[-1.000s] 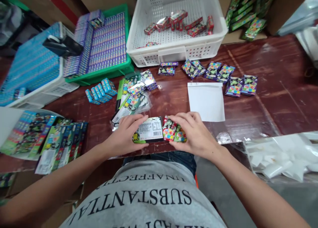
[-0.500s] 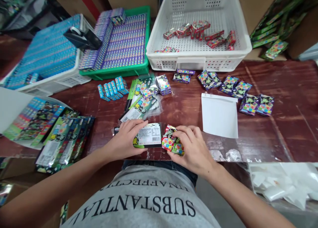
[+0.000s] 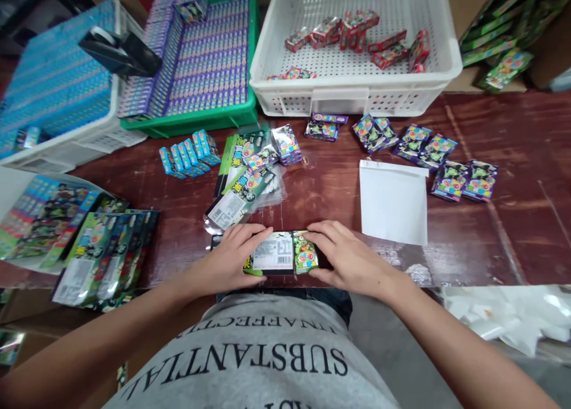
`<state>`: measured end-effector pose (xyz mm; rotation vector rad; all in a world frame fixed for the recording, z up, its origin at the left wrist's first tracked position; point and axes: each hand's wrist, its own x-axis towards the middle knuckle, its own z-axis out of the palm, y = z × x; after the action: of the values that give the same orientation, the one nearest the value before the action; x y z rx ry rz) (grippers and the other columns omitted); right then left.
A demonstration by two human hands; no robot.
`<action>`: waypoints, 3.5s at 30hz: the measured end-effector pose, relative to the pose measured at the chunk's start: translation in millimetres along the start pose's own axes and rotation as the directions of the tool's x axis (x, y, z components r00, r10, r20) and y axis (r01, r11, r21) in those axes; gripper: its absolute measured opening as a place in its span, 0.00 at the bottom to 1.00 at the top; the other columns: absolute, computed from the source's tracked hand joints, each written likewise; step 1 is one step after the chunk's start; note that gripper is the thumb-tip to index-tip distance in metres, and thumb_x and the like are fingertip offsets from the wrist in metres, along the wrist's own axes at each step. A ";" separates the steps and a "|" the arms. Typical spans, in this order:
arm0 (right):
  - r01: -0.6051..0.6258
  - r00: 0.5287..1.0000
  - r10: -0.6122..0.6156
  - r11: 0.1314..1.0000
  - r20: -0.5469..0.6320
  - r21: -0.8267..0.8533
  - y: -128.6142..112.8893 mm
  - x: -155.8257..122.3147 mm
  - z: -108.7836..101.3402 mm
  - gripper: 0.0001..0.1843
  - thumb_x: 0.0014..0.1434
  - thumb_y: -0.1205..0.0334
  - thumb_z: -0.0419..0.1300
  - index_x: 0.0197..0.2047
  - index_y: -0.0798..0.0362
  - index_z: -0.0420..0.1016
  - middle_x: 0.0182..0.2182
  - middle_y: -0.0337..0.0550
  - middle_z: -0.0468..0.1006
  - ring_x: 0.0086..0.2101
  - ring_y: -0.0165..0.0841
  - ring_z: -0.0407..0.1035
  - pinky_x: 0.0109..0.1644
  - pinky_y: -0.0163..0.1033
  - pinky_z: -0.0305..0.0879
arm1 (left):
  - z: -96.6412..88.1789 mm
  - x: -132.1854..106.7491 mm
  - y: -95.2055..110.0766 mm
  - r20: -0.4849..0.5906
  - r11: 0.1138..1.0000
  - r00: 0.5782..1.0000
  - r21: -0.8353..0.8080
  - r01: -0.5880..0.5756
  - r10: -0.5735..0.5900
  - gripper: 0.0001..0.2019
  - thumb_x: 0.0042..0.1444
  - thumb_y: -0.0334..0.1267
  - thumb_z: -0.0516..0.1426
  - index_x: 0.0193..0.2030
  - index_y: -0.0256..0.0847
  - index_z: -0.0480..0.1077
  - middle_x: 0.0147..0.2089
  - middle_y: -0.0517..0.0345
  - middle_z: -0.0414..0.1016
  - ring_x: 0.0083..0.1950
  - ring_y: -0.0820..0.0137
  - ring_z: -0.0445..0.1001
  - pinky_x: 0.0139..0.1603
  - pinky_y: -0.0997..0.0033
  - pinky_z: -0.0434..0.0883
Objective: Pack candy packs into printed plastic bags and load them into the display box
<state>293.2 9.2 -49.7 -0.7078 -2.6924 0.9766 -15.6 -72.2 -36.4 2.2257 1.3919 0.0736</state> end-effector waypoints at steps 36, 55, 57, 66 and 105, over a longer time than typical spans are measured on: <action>-0.112 0.633 0.668 0.579 -0.392 0.807 12.6 34.6 9.8 0.16 0.66 0.53 0.63 0.56 0.42 0.74 0.51 0.43 0.80 0.52 0.36 0.74 0.59 0.46 0.71 | -29.4 118.2 20.8 -0.148 0.428 0.920 -0.903 0.024 -0.364 0.09 0.67 0.42 0.57 0.46 0.44 0.78 0.61 0.52 0.77 0.62 0.62 0.73 0.67 0.55 0.66; -0.054 0.367 0.763 0.589 -0.532 0.807 8.1 37.9 0.5 0.07 0.60 0.58 0.68 0.42 0.47 0.77 0.47 0.45 0.83 0.49 0.39 0.78 0.55 0.50 0.75 | -30.3 131.0 27.2 0.036 0.154 0.911 -0.982 0.108 -0.410 0.24 0.64 0.41 0.61 0.65 0.42 0.63 0.57 0.47 0.79 0.56 0.63 0.78 0.60 0.56 0.72; -0.125 0.385 0.752 0.617 -0.535 0.777 3.3 37.2 3.4 0.06 0.64 0.57 0.65 0.43 0.48 0.80 0.49 0.47 0.83 0.53 0.41 0.76 0.62 0.55 0.70 | -29.8 130.8 27.4 0.038 0.144 0.916 -0.984 0.103 -0.400 0.24 0.64 0.41 0.61 0.65 0.42 0.64 0.57 0.47 0.79 0.57 0.61 0.77 0.61 0.54 0.72; -0.044 0.323 0.780 0.578 -0.536 0.815 -16.2 31.4 25.3 0.09 0.65 0.57 0.64 0.48 0.45 0.76 0.51 0.48 0.80 0.53 0.41 0.75 0.59 0.54 0.72 | -28.6 129.8 32.3 -0.003 0.122 0.905 -0.991 0.054 -0.426 0.20 0.63 0.40 0.62 0.60 0.44 0.64 0.55 0.48 0.81 0.53 0.62 0.80 0.55 0.57 0.75; -0.226 0.884 0.333 0.918 -0.327 0.326 64.6 12.5 -93.6 0.11 0.68 0.53 0.60 0.45 0.44 0.84 0.49 0.44 0.82 0.50 0.40 0.74 0.55 0.50 0.69 | -59.8 164.1 32.3 0.027 0.668 0.998 -0.744 -0.021 0.061 0.04 0.63 0.39 0.61 0.39 0.43 0.77 0.48 0.53 0.82 0.48 0.65 0.81 0.52 0.60 0.75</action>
<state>337.3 110.3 -19.6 -1.1187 -2.1029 1.1226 70.5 80.1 -5.6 1.5356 1.0108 0.5113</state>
